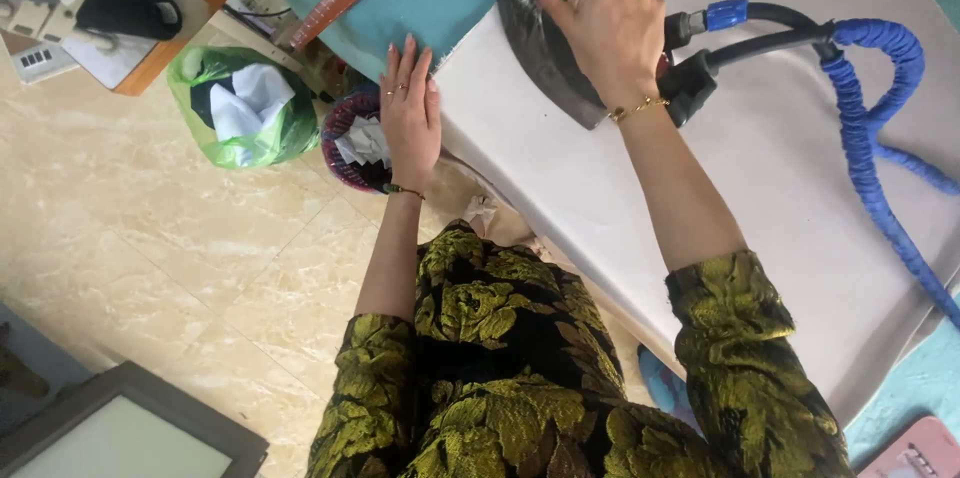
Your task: A person is ironing a large piece of white fabric on a pressing table, using a steam iron to remove wrinkles.
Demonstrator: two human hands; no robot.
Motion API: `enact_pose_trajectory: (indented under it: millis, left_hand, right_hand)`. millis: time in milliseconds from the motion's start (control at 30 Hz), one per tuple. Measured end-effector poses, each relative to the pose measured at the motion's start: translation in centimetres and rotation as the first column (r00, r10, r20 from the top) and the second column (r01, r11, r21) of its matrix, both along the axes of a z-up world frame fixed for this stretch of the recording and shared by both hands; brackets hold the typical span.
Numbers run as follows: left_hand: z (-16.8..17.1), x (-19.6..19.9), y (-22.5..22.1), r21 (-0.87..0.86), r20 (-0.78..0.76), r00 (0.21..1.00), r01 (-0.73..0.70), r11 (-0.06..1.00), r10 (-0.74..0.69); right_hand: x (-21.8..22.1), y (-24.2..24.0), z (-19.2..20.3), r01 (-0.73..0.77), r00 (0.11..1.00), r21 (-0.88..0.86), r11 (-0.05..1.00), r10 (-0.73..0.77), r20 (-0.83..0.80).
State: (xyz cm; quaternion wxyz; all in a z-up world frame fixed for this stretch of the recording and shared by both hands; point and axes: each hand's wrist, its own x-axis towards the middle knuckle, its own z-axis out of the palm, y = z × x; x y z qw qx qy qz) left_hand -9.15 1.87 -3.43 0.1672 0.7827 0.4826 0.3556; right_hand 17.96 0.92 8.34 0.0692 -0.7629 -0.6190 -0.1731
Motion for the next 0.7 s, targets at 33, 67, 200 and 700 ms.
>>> enact_pose_trajectory:
  millis: [33,67,200,700]
  left_hand:
    - [-0.3,-0.1,0.1,0.005,-0.038,0.999,-0.003,1.000,0.003]
    - [-0.5,0.0,0.2,0.011,-0.075,0.997,-0.006,1.000,0.007]
    - [-0.3,-0.4,0.6,0.038,-0.091,0.995,0.046,0.998,-0.042]
    - [1.5,0.2,-0.2,0.006,0.104,0.991,0.081,0.997,-0.081]
  right_hand:
    - [-0.4,-0.5,0.4,0.010,0.997,-0.025,1.000,-0.012,-0.075]
    - [-0.7,-1.0,0.8,0.019,0.989,-0.051,0.999,-0.026,-0.149]
    - [-4.6,-8.0,4.7,0.072,0.984,-0.189,0.979,-0.100,-0.145]
    - [5.3,-10.9,2.1,0.073,0.968,-0.157,0.985,-0.032,0.249]
